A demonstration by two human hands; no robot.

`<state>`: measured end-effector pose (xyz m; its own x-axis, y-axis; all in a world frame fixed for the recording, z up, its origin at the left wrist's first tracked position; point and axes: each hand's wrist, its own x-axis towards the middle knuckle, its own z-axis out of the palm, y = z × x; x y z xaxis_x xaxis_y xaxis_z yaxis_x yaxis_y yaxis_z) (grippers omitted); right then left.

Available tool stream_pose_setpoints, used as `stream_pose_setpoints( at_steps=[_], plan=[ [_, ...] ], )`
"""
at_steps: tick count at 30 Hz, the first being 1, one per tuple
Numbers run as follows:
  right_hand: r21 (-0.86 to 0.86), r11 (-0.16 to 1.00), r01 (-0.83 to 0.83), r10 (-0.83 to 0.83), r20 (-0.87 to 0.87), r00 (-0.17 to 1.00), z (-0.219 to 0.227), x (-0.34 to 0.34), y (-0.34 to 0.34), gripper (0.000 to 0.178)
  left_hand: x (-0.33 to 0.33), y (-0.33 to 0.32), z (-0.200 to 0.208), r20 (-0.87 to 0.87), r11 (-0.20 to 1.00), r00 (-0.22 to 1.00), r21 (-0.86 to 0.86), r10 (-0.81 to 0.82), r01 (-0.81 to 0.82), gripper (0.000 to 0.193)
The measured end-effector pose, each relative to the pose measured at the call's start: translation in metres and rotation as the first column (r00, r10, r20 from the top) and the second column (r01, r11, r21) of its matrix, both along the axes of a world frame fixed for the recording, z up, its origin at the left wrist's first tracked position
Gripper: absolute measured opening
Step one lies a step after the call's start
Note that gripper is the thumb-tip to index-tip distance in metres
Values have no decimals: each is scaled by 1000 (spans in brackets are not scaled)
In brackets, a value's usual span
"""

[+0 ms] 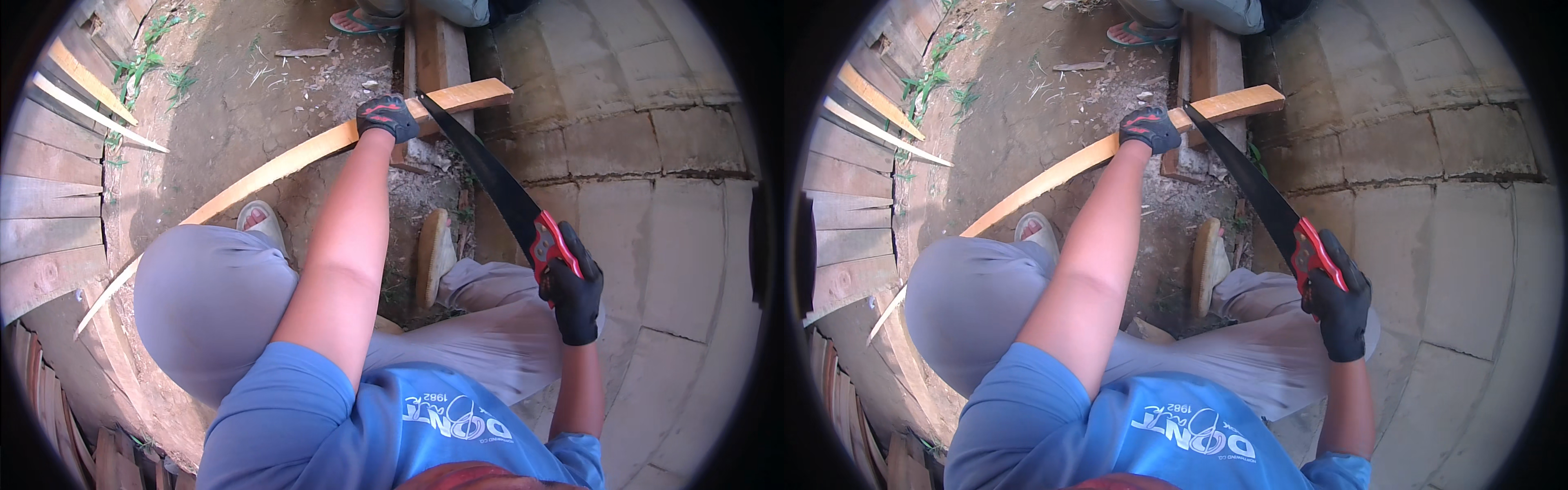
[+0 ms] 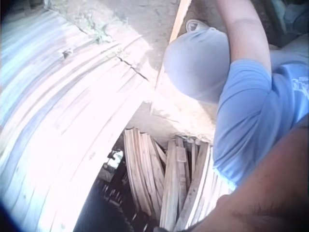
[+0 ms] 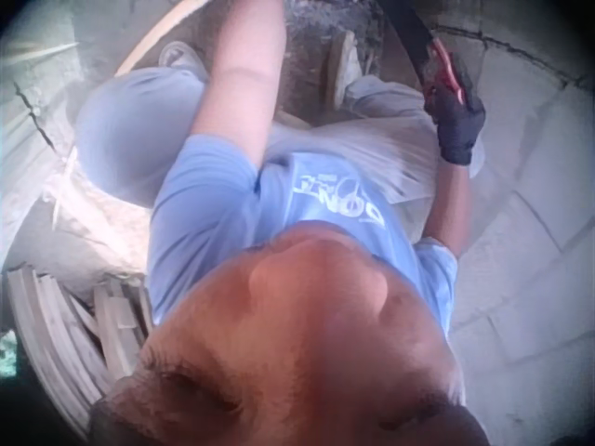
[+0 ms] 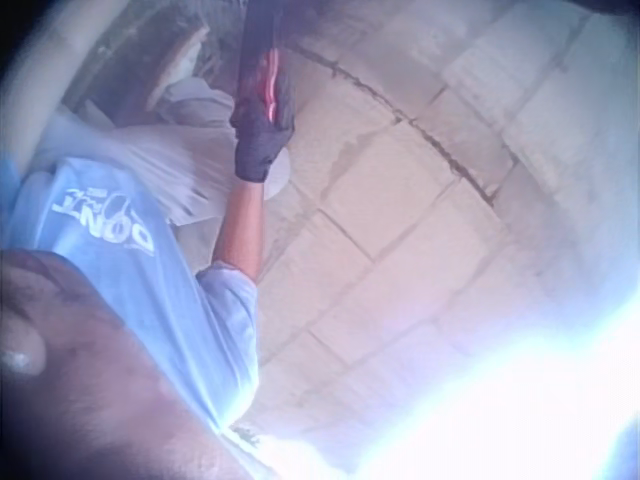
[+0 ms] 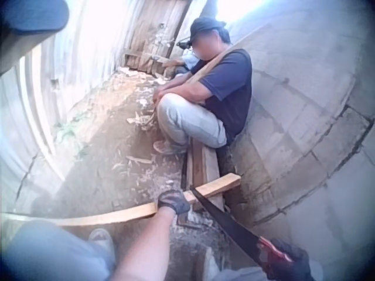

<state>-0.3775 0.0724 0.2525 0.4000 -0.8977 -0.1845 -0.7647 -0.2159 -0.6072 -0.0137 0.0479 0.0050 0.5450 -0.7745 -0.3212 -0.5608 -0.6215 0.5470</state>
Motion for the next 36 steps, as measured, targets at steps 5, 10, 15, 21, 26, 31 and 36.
stream_pose_setpoints(
  at_steps=[5,10,15,21,26,31,36],
  plan=[
    [-156,977,-149,135,-94,986,11,8,-4,55,-16,2,-7,99,996,993,-69,70,-63,42],
    [-258,848,-463,435,-163,886,-33,62,-37,45,-24,5,-9,168,990,982,-124,84,-63,38],
    [-384,726,-571,573,-123,810,-95,139,-76,39,-21,4,-12,148,990,986,-127,79,-60,45],
    [-383,769,-512,526,-78,847,-161,239,-112,51,-32,7,-21,242,972,958,-211,151,-100,36],
    [-380,818,-432,447,-54,893,-198,284,-123,56,-33,0,-28,234,964,959,-248,159,-99,43],
    [-274,899,-343,363,27,931,-188,252,-111,58,-18,9,-19,110,988,992,-146,57,-41,52],
    [-419,781,-463,483,-64,873,-165,178,-115,56,-9,1,2,16,998,1000,-70,2,-1,51]
  ],
)
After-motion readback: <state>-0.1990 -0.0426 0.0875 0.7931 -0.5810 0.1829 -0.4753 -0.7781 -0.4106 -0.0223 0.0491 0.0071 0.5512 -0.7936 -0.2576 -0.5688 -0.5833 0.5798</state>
